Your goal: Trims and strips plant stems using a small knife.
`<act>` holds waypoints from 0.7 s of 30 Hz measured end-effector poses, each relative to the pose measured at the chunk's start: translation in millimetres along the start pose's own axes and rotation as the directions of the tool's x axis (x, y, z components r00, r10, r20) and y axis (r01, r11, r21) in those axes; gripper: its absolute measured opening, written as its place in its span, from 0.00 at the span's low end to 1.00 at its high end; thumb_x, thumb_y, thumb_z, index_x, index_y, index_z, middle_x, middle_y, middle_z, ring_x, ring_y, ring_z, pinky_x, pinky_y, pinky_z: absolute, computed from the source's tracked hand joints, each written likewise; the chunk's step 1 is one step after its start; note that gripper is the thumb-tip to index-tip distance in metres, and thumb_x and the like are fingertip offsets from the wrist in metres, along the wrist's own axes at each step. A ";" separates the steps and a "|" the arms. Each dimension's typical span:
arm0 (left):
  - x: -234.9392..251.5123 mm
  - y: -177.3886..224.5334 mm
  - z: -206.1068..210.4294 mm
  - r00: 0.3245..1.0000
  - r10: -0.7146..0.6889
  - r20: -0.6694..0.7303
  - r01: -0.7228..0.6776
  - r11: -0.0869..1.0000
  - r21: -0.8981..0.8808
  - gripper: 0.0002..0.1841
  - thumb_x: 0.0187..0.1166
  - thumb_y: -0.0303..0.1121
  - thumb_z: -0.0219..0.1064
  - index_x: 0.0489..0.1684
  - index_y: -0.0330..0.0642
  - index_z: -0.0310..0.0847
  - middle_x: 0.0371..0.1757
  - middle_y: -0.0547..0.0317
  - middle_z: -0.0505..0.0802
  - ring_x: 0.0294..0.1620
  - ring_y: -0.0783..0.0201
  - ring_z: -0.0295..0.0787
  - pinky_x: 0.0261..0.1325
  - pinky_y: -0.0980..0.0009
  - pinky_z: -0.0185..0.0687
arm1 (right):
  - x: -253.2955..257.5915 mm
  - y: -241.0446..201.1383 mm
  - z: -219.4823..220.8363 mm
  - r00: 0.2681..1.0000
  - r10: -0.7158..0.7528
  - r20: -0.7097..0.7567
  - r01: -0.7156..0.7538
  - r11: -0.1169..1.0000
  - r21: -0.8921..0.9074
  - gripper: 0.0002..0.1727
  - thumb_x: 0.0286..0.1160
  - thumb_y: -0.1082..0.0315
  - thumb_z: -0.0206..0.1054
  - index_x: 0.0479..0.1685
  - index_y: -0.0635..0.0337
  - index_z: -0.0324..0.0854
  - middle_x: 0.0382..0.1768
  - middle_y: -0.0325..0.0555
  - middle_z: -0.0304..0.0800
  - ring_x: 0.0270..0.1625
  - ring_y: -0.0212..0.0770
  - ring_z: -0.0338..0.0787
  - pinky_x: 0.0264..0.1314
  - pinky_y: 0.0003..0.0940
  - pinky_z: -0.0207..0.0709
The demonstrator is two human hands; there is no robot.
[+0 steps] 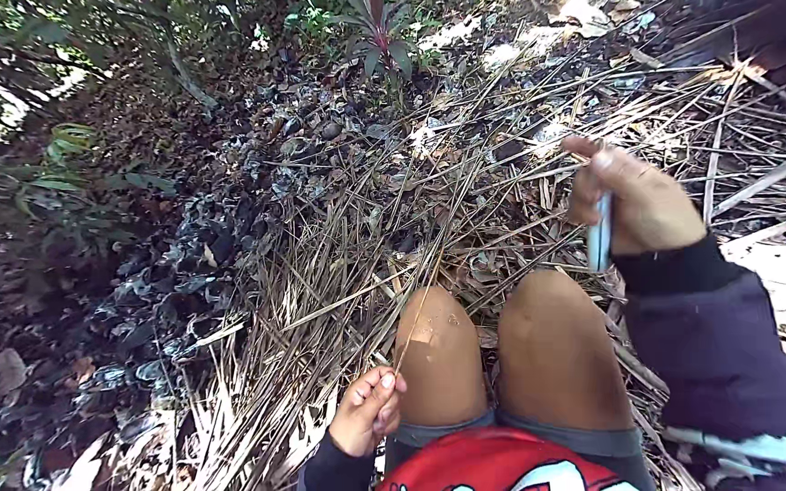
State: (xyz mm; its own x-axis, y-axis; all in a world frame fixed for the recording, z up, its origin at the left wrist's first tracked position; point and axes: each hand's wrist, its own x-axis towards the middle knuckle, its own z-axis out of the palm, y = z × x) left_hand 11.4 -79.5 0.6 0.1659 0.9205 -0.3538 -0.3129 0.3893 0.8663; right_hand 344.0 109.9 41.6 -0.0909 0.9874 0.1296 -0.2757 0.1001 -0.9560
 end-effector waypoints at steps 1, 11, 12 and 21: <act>1.7 1.9 4.7 1.000 -0.011 -0.015 0.011 1.000 -0.007 0.09 0.84 0.35 0.61 0.36 0.55 0.88 0.11 0.82 0.75 0.09 0.87 0.65 0.13 0.88 0.61 | -18.3 -0.5 19.4 0.993 0.064 0.101 -0.063 0.998 -0.009 0.24 0.87 0.59 0.47 0.80 0.50 0.67 0.17 0.21 0.70 0.15 0.19 0.70 0.19 0.17 0.70; 7.6 7.0 11.3 0.991 0.038 0.130 -0.041 0.999 0.023 0.07 0.82 0.43 0.68 0.36 0.58 0.89 0.12 0.85 0.75 0.11 0.88 0.66 0.15 0.89 0.61 | -78.1 36.7 92.8 0.655 0.380 0.653 -0.425 0.900 -0.098 0.18 0.85 0.63 0.57 0.67 0.60 0.78 0.25 0.25 0.78 0.20 0.17 0.73 0.23 0.13 0.68; 4.7 6.3 9.6 0.992 0.031 0.126 -0.036 0.998 0.041 0.07 0.82 0.43 0.67 0.36 0.58 0.88 0.12 0.85 0.75 0.11 0.88 0.66 0.15 0.89 0.60 | -67.4 30.6 82.2 0.716 0.358 0.599 -0.402 0.913 -0.065 0.17 0.85 0.63 0.56 0.66 0.58 0.80 0.25 0.24 0.77 0.20 0.16 0.73 0.23 0.11 0.68; 4.3 -1.0 5.6 0.994 0.079 0.069 -0.088 0.987 0.135 0.07 0.82 0.42 0.66 0.36 0.58 0.88 0.14 0.85 0.77 0.13 0.89 0.67 0.17 0.89 0.62 | -72.5 28.4 84.1 0.720 0.386 0.577 -0.397 0.911 -0.113 0.19 0.84 0.64 0.56 0.69 0.58 0.76 0.26 0.24 0.76 0.20 0.17 0.72 0.23 0.14 0.68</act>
State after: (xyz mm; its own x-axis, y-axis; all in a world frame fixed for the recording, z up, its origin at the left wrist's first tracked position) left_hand 17.7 -76.1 0.2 0.2049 0.9439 -0.2589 -0.1972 0.2989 0.9337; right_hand 262.3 30.9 27.2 -0.7240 0.6787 -0.1235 -0.1072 -0.2875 -0.9518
